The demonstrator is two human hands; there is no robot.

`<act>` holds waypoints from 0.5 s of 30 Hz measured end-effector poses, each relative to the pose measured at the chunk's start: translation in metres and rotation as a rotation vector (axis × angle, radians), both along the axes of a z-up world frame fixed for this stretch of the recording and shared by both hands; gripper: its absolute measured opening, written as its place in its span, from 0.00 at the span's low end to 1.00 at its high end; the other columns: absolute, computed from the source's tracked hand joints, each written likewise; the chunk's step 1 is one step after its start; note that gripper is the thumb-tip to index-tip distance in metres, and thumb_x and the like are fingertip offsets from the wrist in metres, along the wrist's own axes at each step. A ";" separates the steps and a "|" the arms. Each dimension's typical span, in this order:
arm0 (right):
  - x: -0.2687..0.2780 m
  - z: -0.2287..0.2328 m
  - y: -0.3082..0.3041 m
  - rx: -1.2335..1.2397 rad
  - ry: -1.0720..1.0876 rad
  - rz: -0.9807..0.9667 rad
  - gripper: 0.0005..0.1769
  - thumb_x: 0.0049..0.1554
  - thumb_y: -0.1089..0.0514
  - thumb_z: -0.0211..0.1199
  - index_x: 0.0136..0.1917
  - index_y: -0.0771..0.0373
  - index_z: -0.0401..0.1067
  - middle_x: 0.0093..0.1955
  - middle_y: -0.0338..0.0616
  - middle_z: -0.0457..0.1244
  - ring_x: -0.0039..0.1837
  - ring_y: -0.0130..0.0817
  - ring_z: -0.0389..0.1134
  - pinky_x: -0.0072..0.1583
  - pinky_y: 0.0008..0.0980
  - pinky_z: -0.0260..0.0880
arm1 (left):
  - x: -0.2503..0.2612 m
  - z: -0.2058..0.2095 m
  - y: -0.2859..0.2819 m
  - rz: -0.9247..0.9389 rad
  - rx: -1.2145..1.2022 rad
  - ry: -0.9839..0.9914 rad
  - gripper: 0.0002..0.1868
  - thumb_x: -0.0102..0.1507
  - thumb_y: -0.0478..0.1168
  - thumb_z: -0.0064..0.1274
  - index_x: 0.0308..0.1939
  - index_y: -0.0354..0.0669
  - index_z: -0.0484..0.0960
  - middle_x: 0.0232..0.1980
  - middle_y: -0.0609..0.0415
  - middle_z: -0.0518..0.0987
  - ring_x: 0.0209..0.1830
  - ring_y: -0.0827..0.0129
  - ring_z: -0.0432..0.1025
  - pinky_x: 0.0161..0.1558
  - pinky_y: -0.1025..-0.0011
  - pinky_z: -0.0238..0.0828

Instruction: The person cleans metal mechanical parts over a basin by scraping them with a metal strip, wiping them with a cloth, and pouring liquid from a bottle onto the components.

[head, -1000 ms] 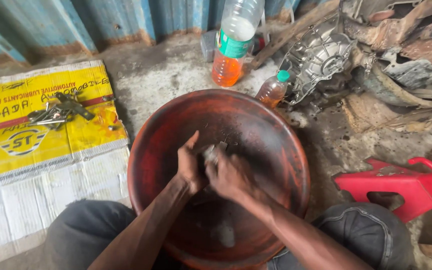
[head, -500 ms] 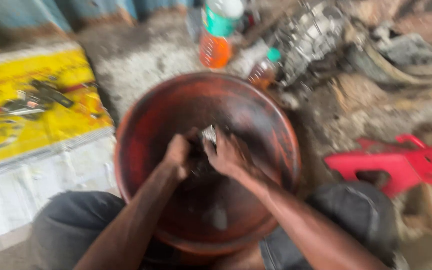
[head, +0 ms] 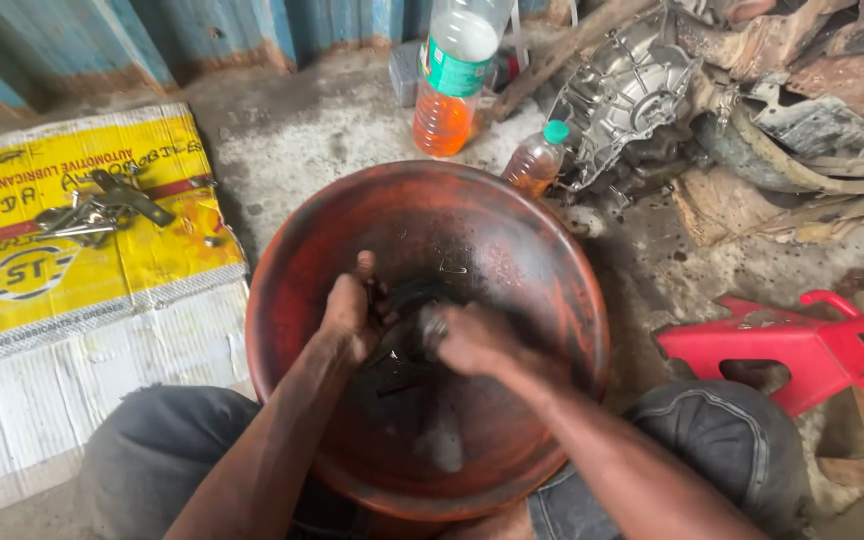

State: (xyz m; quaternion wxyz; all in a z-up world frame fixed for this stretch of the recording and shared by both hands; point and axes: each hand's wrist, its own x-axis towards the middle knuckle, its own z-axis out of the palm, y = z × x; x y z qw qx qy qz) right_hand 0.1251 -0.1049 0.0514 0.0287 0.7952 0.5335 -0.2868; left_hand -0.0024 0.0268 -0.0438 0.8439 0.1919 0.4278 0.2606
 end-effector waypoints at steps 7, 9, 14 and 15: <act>-0.006 0.007 0.002 0.700 0.289 -0.087 0.24 0.60 0.45 0.58 0.58 0.67 0.71 0.48 0.58 0.71 0.51 0.59 0.74 0.51 0.54 0.73 | 0.004 0.023 -0.020 -0.231 -0.098 -0.312 0.17 0.66 0.41 0.36 0.44 0.37 0.80 0.40 0.48 0.81 0.38 0.63 0.76 0.43 0.64 0.76; -0.028 0.005 -0.003 0.711 0.257 -0.070 0.25 0.61 0.45 0.57 0.61 0.68 0.69 0.45 0.61 0.71 0.49 0.62 0.72 0.50 0.55 0.72 | 0.006 0.024 -0.028 -0.190 -0.206 -0.409 0.16 0.70 0.45 0.37 0.44 0.37 0.78 0.40 0.47 0.80 0.39 0.60 0.76 0.47 0.62 0.77; -0.038 0.008 -0.004 0.553 0.131 -0.068 0.24 0.63 0.45 0.56 0.59 0.68 0.69 0.41 0.63 0.69 0.44 0.62 0.72 0.49 0.55 0.72 | 0.009 0.025 -0.029 -0.150 -0.232 -0.377 0.21 0.72 0.50 0.35 0.44 0.39 0.79 0.39 0.47 0.80 0.37 0.60 0.75 0.47 0.63 0.76; -0.042 0.007 -0.007 0.564 0.139 -0.033 0.23 0.62 0.46 0.55 0.58 0.69 0.69 0.40 0.64 0.69 0.43 0.62 0.72 0.48 0.56 0.72 | 0.005 0.028 -0.029 -0.182 -0.209 -0.351 0.22 0.71 0.52 0.34 0.43 0.41 0.79 0.38 0.47 0.80 0.36 0.60 0.74 0.46 0.63 0.75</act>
